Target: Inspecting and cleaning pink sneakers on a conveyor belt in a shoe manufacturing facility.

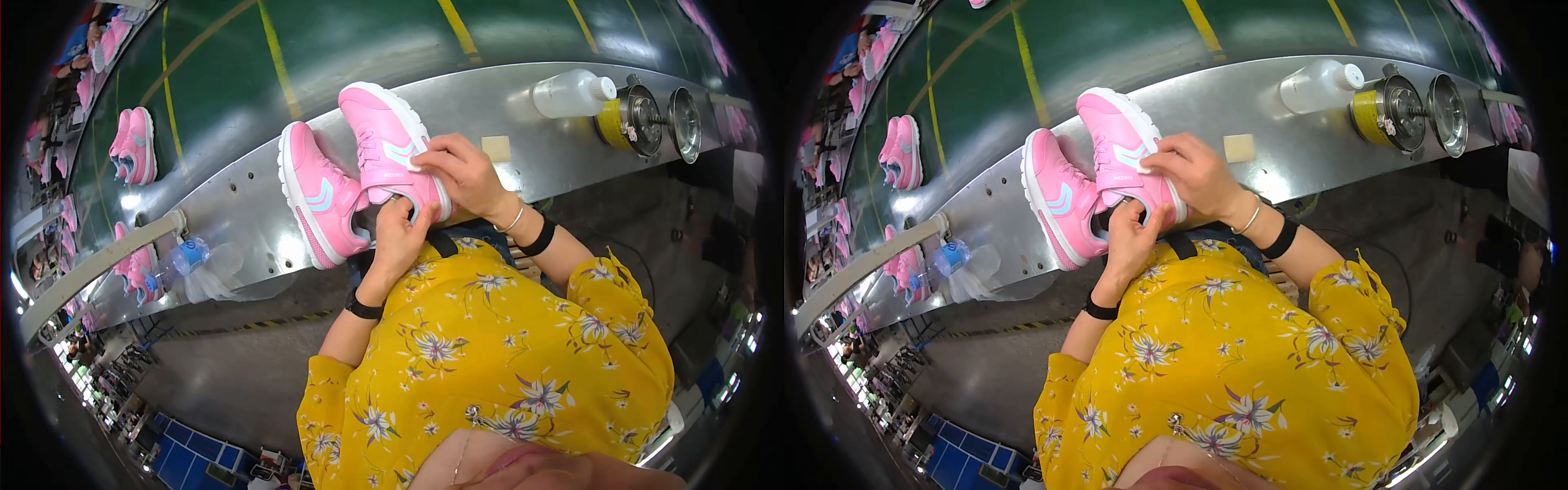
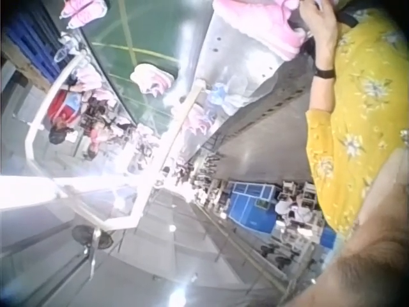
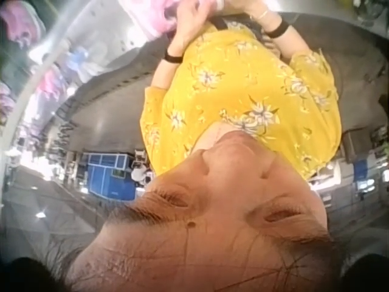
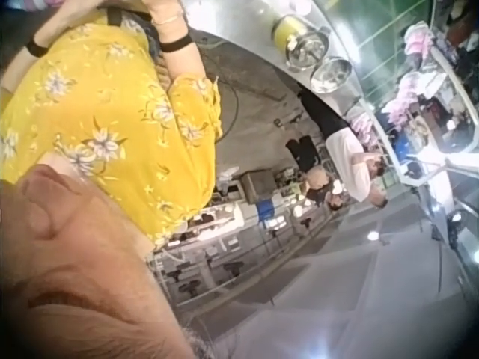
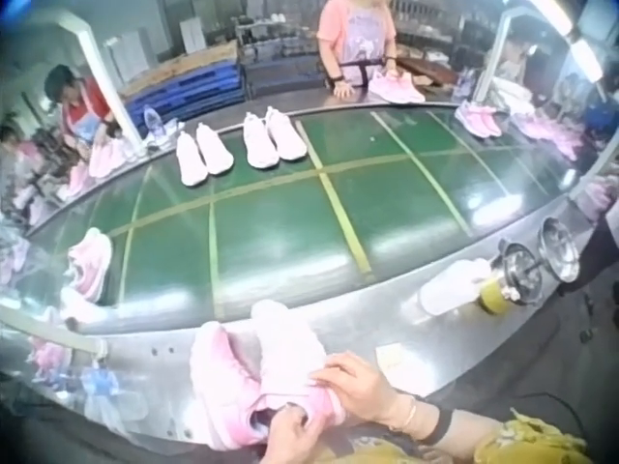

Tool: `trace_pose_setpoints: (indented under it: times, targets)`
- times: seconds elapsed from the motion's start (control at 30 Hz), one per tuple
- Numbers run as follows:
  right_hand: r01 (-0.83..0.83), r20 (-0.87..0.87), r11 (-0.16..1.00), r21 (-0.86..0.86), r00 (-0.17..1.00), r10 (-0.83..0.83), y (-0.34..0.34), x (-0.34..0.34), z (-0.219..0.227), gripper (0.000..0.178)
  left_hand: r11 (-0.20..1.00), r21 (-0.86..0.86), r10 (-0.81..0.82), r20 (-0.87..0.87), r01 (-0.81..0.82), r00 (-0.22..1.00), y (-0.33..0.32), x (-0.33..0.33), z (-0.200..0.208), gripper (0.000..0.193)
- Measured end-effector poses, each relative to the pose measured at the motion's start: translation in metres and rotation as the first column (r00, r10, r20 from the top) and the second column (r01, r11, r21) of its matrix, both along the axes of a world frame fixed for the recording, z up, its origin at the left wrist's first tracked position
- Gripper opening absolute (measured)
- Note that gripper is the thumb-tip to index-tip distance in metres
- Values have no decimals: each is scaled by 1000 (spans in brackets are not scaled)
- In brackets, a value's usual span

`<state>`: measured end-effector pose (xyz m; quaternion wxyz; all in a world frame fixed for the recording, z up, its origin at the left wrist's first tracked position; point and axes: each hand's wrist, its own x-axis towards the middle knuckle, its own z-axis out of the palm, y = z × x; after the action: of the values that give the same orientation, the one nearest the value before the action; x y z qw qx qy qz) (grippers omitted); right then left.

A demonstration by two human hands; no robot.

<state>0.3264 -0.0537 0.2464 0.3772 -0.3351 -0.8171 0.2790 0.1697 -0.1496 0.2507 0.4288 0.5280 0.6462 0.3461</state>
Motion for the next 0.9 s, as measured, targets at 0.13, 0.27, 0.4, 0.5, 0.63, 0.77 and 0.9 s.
trace_pose_setpoints:
  times: [0.13, 0.27, 0.4, 0.5, 0.63, 0.77, 0.9]
  targets:
    - [64, 70, 998, 9, 995, -64, 6, 6, -1, 26, 1000, 0, -26, -43, 26, 999, 1, -1, 2, 39]
    - [-24, 41, 999, 31, 999, 23, -3, -3, 7, 24, 1000, 19, -11, -57, 13, 998, 0, 0, 3, 39]
    - [97, 75, 995, 17, 992, -98, 11, 12, -4, 24, 999, 39, -21, -51, 23, 998, 1, 0, 5, 39]
    - [126, 98, 991, 33, 987, -129, 11, 6, 3, 24, 1000, 16, -20, -62, 21, 998, -1, -1, -2, 40]
    - [12, 24, 1000, 28, 1000, -13, 4, -3, 1, 26, 1000, 8, -6, -74, 6, 997, 0, 0, 2, 42]
    - [87, 95, 995, 42, 991, -91, 11, 4, -1, 26, 1000, 1, -26, -67, 26, 997, 0, -1, 1, 42]
    - [-5, 46, 999, 51, 999, 2, 0, -6, 8, 26, 1000, 29, 7, -71, -5, 997, -2, 0, -3, 43]
